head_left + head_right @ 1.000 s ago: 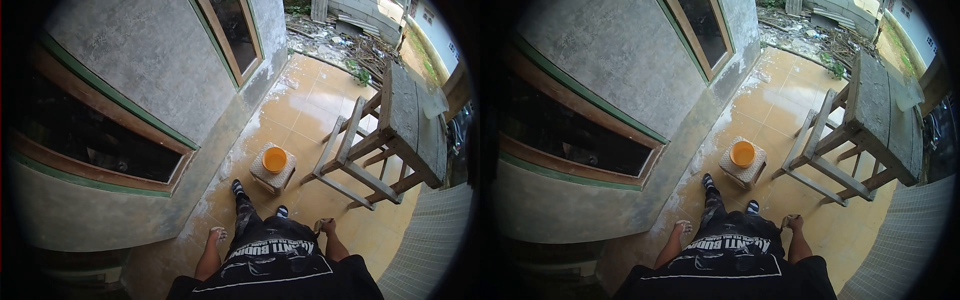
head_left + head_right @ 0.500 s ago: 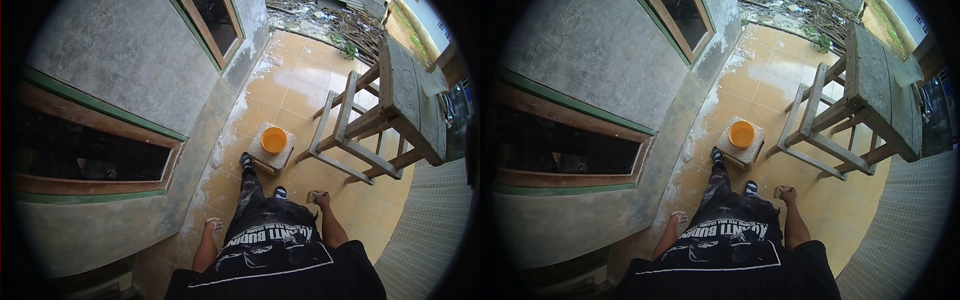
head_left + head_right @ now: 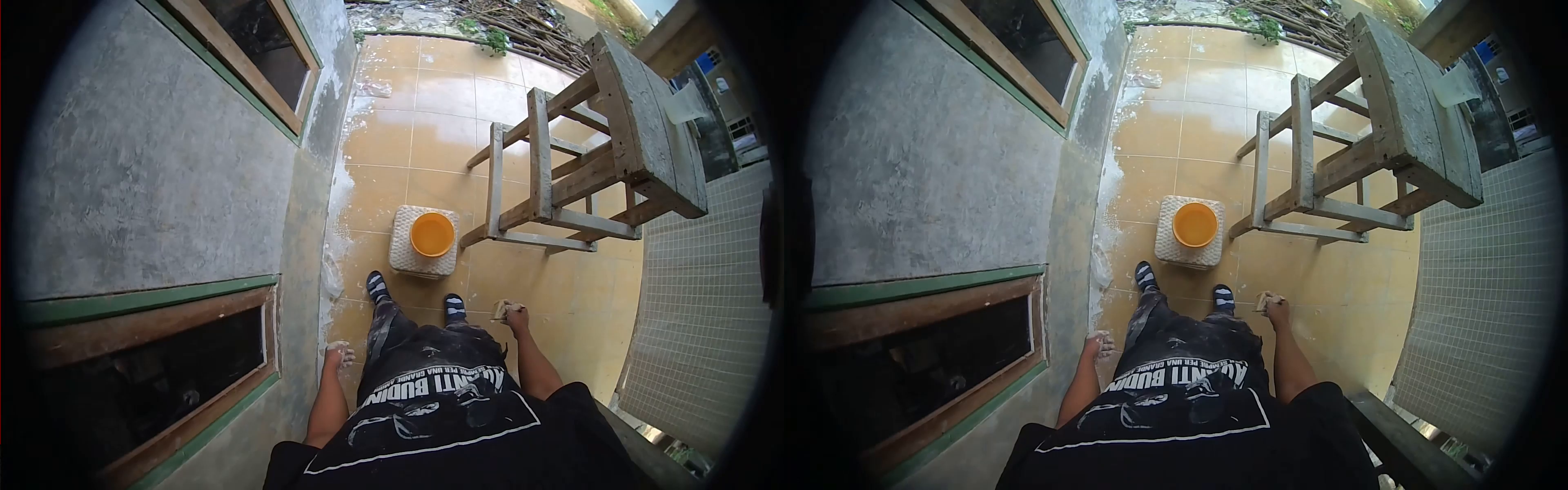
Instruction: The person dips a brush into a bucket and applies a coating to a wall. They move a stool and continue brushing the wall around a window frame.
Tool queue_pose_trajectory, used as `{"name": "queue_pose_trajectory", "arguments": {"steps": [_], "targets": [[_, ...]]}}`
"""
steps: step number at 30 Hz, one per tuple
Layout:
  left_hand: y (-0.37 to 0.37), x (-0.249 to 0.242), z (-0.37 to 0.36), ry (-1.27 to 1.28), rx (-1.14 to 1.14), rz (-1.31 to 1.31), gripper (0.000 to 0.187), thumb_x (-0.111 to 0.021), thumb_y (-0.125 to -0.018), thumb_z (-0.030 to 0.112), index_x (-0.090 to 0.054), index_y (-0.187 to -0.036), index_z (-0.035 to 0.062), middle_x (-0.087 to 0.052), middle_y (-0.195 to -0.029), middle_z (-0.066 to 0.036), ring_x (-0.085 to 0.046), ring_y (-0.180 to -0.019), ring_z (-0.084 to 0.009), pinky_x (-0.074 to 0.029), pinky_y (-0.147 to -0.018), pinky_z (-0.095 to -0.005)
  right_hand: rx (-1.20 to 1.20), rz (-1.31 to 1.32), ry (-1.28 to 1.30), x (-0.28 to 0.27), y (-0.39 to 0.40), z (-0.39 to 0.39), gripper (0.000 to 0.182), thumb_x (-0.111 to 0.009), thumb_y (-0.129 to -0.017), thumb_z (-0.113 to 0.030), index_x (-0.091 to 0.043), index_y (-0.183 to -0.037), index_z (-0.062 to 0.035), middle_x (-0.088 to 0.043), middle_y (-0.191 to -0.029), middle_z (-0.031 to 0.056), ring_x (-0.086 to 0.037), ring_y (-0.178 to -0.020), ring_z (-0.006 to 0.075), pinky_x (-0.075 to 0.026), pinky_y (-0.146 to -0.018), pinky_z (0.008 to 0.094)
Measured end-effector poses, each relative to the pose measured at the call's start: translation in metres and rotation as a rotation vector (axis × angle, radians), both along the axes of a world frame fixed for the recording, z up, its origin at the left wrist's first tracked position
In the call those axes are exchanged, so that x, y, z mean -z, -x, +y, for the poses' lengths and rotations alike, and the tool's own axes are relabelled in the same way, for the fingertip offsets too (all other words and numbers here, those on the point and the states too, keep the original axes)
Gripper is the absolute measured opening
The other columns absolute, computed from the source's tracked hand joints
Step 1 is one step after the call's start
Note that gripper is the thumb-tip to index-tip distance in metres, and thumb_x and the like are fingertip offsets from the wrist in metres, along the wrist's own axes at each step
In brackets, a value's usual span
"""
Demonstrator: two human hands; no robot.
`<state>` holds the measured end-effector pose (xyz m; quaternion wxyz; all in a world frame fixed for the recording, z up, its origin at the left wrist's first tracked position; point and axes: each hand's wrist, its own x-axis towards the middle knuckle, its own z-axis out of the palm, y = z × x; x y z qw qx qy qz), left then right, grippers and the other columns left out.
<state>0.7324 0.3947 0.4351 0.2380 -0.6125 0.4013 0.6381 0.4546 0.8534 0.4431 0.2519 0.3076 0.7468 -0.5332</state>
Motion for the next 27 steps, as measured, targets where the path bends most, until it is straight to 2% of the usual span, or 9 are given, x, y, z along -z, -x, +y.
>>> {"name": "queue_pose_trajectory", "arguments": {"steps": [3, 5, 7, 9, 10, 13, 17, 18, 27], "targets": [[0.045, -0.019, -0.049, 0.103, 0.102, 0.078, 0.022, -0.045, -0.09, 0.025, -0.051, -0.107, 0.0106, -0.061, -0.081, -0.008, -0.06, -0.056, -0.0183, -0.047, -0.045, -0.0288, -0.03, -0.001, 0.06, 0.007, -0.012, -0.027, 0.026, -0.054, -0.083, -0.008, -0.059, -0.108, -0.0047, -0.06, -0.078, 0.0065, -0.06, -0.061, 0.015, -0.054, -0.054, 0.0286], [0.069, -0.019, -0.077, 0.121, 0.195, 0.114, 0.025, -0.042, -0.091, 0.026, -0.049, -0.11, 0.0114, -0.059, -0.084, -0.006, -0.059, -0.065, -0.0168, -0.048, -0.055, -0.0296, -0.018, 0.036, 0.07, 0.004, -0.015, -0.05, 0.027, -0.052, -0.083, -0.007, -0.057, -0.11, -0.0044, -0.061, -0.078, 0.0064, -0.059, -0.062, 0.0144, -0.053, -0.055, 0.0275], [0.086, -0.013, -0.098, 0.107, 0.213, 0.128, 0.022, -0.042, -0.091, 0.023, -0.048, -0.108, 0.0099, -0.059, -0.08, -0.006, -0.059, -0.06, -0.0154, -0.048, -0.052, -0.0274, -0.004, 0.065, 0.084, 0.001, -0.021, -0.078, 0.028, -0.051, -0.084, -0.006, -0.055, -0.112, -0.0041, -0.061, -0.079, 0.0064, -0.059, -0.063, 0.0137, -0.052, -0.056, 0.0264], [0.102, 0.002, -0.117, 0.033, 0.27, 0.148, 0.022, -0.044, -0.091, 0.022, -0.048, -0.107, 0.0085, -0.059, -0.079, -0.007, -0.059, -0.057, -0.0154, -0.049, -0.05, -0.0272, -0.044, 0.262, -0.061, -0.008, -0.018, -0.107, 0.029, -0.051, -0.085, -0.005, -0.052, -0.114, -0.0032, -0.062, -0.08, 0.0064, -0.06, -0.066, 0.0136, -0.051, -0.059, 0.0249], [0.111, 0.005, -0.123, 0.025, 0.293, 0.143, 0.022, -0.044, -0.091, 0.022, -0.048, -0.107, 0.0085, -0.059, -0.079, -0.007, -0.059, -0.057, -0.0154, -0.049, -0.05, -0.0272, -0.067, 0.389, -0.186, 0.013, -0.02, -0.112, 0.026, -0.052, -0.084, -0.004, -0.054, -0.11, -0.0009, -0.062, -0.085, 0.0075, -0.06, -0.072, 0.0136, -0.051, -0.064, 0.0247], [0.138, 0.011, -0.126, 0.044, 0.404, 0.136, 0.021, -0.044, -0.09, 0.02, -0.048, -0.107, 0.0082, -0.061, -0.079, -0.008, -0.059, -0.057, -0.0154, -0.05, -0.05, -0.0268, -0.011, 0.469, -0.156, -0.014, -0.008, -0.153, 0.024, -0.053, -0.084, -0.002, -0.054, -0.108, 0.0008, -0.061, -0.09, 0.0086, -0.06, -0.079, 0.0126, -0.051, -0.068, 0.025], [0.148, 0.026, -0.122, 0.053, 0.398, 0.202, 0.02, -0.045, -0.09, 0.018, -0.049, -0.107, 0.0069, -0.061, -0.081, -0.009, -0.06, -0.06, -0.0153, -0.05, -0.051, -0.0263, 0.088, 0.426, -0.106, -0.03, 0.015, -0.191, 0.023, -0.056, -0.081, -0.001, -0.058, -0.104, 0.0026, -0.062, -0.095, 0.0083, -0.059, -0.086, 0.0135, -0.048, -0.077, 0.0258], [0.147, 0.029, -0.12, 0.065, 0.38, 0.233, 0.021, -0.045, -0.09, 0.016, -0.049, -0.107, 0.0063, -0.061, -0.081, -0.009, -0.06, -0.06, -0.0152, -0.05, -0.052, -0.0261, 0.013, 0.468, -0.127, -0.025, 0.023, -0.194, 0.024, -0.057, -0.079, 0.0, -0.059, -0.103, 0.0034, -0.063, -0.099, 0.0091, -0.06, -0.087, 0.0152, -0.046, -0.08, 0.0265], [0.105, 0.032, -0.106, 0.109, 0.219, 0.159, 0.025, -0.05, -0.09, 0.022, -0.05, -0.109, 0.0054, -0.059, -0.082, -0.008, -0.058, -0.062, -0.0134, -0.049, -0.053, -0.0243, -0.154, 0.497, -0.146, 0.068, 0.102, -0.238, 0.029, -0.065, -0.073, -0.003, -0.063, -0.102, -0.0007, -0.065, -0.094, 0.017, -0.064, -0.086, 0.0244, -0.048, -0.078, 0.0313]]}}
